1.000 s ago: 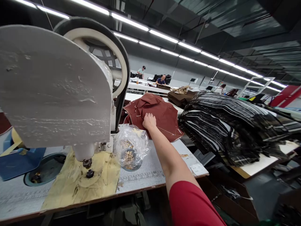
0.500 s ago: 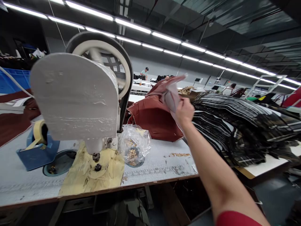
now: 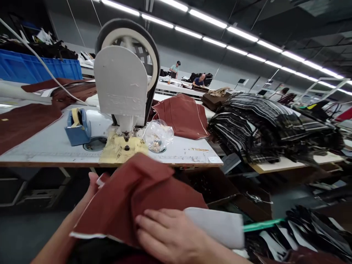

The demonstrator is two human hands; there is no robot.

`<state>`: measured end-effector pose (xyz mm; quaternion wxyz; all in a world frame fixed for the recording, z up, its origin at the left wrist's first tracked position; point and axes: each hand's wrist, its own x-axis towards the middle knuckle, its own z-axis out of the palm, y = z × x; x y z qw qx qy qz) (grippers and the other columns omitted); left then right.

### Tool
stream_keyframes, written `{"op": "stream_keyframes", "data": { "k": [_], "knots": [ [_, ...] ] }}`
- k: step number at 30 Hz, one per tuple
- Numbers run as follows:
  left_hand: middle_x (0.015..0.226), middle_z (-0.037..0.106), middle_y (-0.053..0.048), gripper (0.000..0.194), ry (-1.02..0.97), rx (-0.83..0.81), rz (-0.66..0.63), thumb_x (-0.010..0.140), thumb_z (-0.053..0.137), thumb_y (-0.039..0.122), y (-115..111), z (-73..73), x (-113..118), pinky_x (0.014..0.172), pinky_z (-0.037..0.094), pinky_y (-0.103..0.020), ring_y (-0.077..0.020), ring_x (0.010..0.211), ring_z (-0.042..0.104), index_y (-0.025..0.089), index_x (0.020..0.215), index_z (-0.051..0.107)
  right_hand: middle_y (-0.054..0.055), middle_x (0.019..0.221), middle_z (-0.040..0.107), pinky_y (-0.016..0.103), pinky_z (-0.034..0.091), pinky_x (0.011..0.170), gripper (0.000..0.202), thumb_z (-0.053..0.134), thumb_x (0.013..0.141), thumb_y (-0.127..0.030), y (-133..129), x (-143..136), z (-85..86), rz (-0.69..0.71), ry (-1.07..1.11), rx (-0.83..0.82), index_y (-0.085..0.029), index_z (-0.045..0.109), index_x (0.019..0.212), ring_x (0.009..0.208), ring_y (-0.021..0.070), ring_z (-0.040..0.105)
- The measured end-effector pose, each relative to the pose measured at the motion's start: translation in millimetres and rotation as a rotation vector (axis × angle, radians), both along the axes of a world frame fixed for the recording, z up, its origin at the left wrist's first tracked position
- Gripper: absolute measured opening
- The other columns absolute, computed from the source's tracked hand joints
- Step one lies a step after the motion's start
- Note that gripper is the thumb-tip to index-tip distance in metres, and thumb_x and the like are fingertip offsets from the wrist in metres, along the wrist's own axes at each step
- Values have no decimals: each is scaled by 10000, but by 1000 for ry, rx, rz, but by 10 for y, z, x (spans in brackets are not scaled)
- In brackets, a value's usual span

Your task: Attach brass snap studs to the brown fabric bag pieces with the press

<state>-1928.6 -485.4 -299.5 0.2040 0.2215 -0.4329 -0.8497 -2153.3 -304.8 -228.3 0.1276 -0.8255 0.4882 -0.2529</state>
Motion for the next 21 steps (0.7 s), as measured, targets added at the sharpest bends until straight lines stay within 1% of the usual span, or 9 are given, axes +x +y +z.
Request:
{"op": "stream_keyframes", "data": {
  "k": [2, 4, 7, 11, 12, 14, 17, 19, 21],
  "knots": [
    [1395, 617, -141, 918, -80, -30, 101, 806, 441, 837, 90, -112, 141, 1026, 507, -441, -316, 1222, 630, 207, 1473, 420, 83, 1224, 721, 315, 513, 991, 327, 465, 1002, -253, -119, 259, -364, 364, 181, 153, -267, 664, 1261, 1195, 195, 646],
    [1402, 614, -140, 849, -243, -154, 221, 746, 720, 649, 157, -321, 298, 1071, 488, -430, -315, 1249, 612, 181, 1410, 475, 58, 1138, 753, 262, 512, 951, 282, 503, 998, -330, -296, 325, -501, 487, 209, 301, -243, 692, 1188, 1125, 176, 678],
    [1396, 613, -168, 816, -468, -299, 398, 684, 802, 577, 195, -674, 613, 1076, 495, -426, -332, 1271, 595, 132, 1314, 534, 20, 1149, 748, 232, 495, 921, 315, 501, 1000, -422, -715, -38, -276, 198, 150, 317, -255, 695, 1183, 1063, 156, 690],
    [1374, 626, -181, 809, -633, -286, 481, 699, 759, 615, 171, -1116, 1070, 1033, 530, -398, -341, 1269, 597, 114, 1293, 533, 79, 1216, 719, 280, 461, 975, 361, 446, 1010, -371, -1447, -1035, 114, -718, 178, 50, -202, 698, 1205, 1113, 208, 660],
    [1366, 627, -194, 816, -697, -320, 465, 716, 732, 622, 155, -1223, 1146, 1031, 530, -408, -350, 1270, 595, 100, 1307, 521, 123, 1271, 688, 322, 444, 1004, 374, 447, 999, -317, -1617, -1276, 124, -816, 190, 37, -156, 677, 1246, 1160, 246, 636],
    [1373, 602, -238, 865, -918, -504, 424, 745, 664, 629, 114, -1419, 1210, 1040, 511, -481, -397, 1283, 571, 60, 1371, 481, 147, 1269, 685, 337, 450, 991, 372, 505, 950, -247, -1915, -1662, 35, -889, 205, 60, -128, 673, 1259, 1137, 267, 645],
    [1462, 506, -260, 874, -1189, -970, 399, 794, 554, 613, 61, -1591, 1070, 1075, 440, -592, -452, 1341, 489, 40, 1446, 448, 91, 1234, 709, 285, 465, 950, 339, 594, 878, -206, -2285, -1969, -214, -835, 203, 99, -190, 720, 1192, 1099, 235, 659],
    [1460, 534, -199, 737, -1147, -1165, 313, 857, 483, 586, 53, -1591, 852, 1097, 438, -556, -403, 1349, 496, 98, 1407, 533, 55, 1258, 698, 255, 458, 946, 305, 624, 849, -192, -2486, -2050, -350, -783, 198, 87, -231, 751, 1124, 1122, 217, 645],
    [1378, 628, -128, 585, -1052, -1185, 167, 916, 431, 551, 68, -1523, 594, 1084, 479, -482, -331, 1297, 566, 180, 1321, 630, 44, 1260, 693, 244, 458, 930, 255, 647, 826, -196, -2635, -2096, -434, -749, 189, 63, -239, 775, 1043, 1111, 214, 642]
  ]
}}
